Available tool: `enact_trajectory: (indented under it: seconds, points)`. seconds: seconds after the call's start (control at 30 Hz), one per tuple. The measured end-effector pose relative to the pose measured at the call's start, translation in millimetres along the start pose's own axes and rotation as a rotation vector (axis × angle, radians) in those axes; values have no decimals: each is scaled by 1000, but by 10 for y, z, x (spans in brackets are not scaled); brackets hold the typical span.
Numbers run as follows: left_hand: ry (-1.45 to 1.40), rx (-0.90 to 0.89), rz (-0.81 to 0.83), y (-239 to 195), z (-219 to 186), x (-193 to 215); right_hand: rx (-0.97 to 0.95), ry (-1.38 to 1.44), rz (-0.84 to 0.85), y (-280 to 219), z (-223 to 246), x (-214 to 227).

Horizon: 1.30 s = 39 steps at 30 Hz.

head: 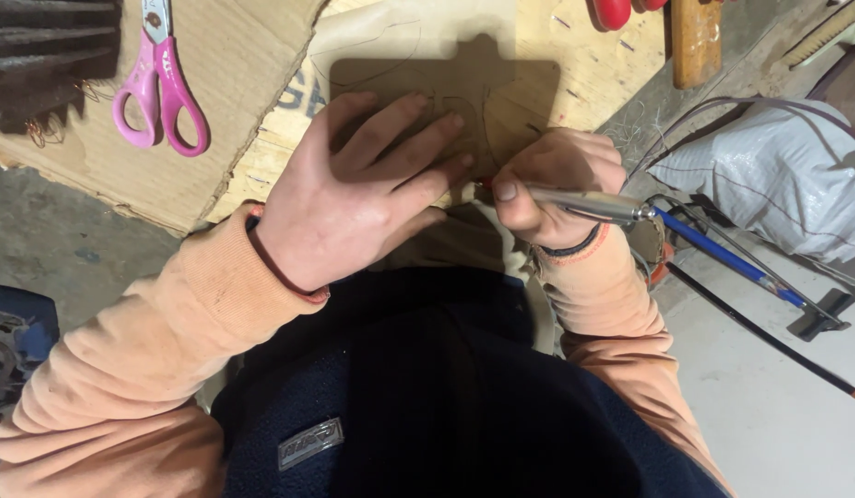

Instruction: Draw a circular template and technical markings on a piece of cardboard using a pen and a round object as a guide.

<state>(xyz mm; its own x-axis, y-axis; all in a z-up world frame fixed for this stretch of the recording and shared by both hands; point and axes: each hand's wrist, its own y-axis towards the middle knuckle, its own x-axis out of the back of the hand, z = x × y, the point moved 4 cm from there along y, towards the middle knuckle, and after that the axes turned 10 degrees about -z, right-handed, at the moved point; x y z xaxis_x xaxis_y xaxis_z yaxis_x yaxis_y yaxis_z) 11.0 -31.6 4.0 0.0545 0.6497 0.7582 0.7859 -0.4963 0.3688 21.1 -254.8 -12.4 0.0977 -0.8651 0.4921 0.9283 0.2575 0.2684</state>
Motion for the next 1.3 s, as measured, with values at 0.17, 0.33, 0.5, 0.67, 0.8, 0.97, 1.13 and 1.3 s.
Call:
enact_trajectory:
  seconds: [0.17, 0.33, 0.5, 0.67, 0.8, 0.97, 1.13, 1.3]
  points:
    - [15, 5, -22, -31, -4, -14, 41, 22, 3, -30, -32, -22]
    - [27, 8, -39, -53, 4, -34, 81, 3, 24, -17, 14, -49]
    - [29, 13, -40, -62, 3, -43, 52, 74, 28, -20, 7, -43]
    - [31, 13, -39, -64, -2, -43, 63, 52, 32, -17, 11, -50]
    - [28, 17, -38, -65, -3, -38, 64, 59, 32, -14, 7, -52]
    - [30, 14, -46, -71, -3, -50, 73, 102, -38, -71, -74, -52]
    - [32, 10, -46, -64, 6, -39, 71, 107, -55, -57, -63, -56]
    - [26, 2, -58, -82, 8, -51, 89, 72, 31, -26, -14, -47]
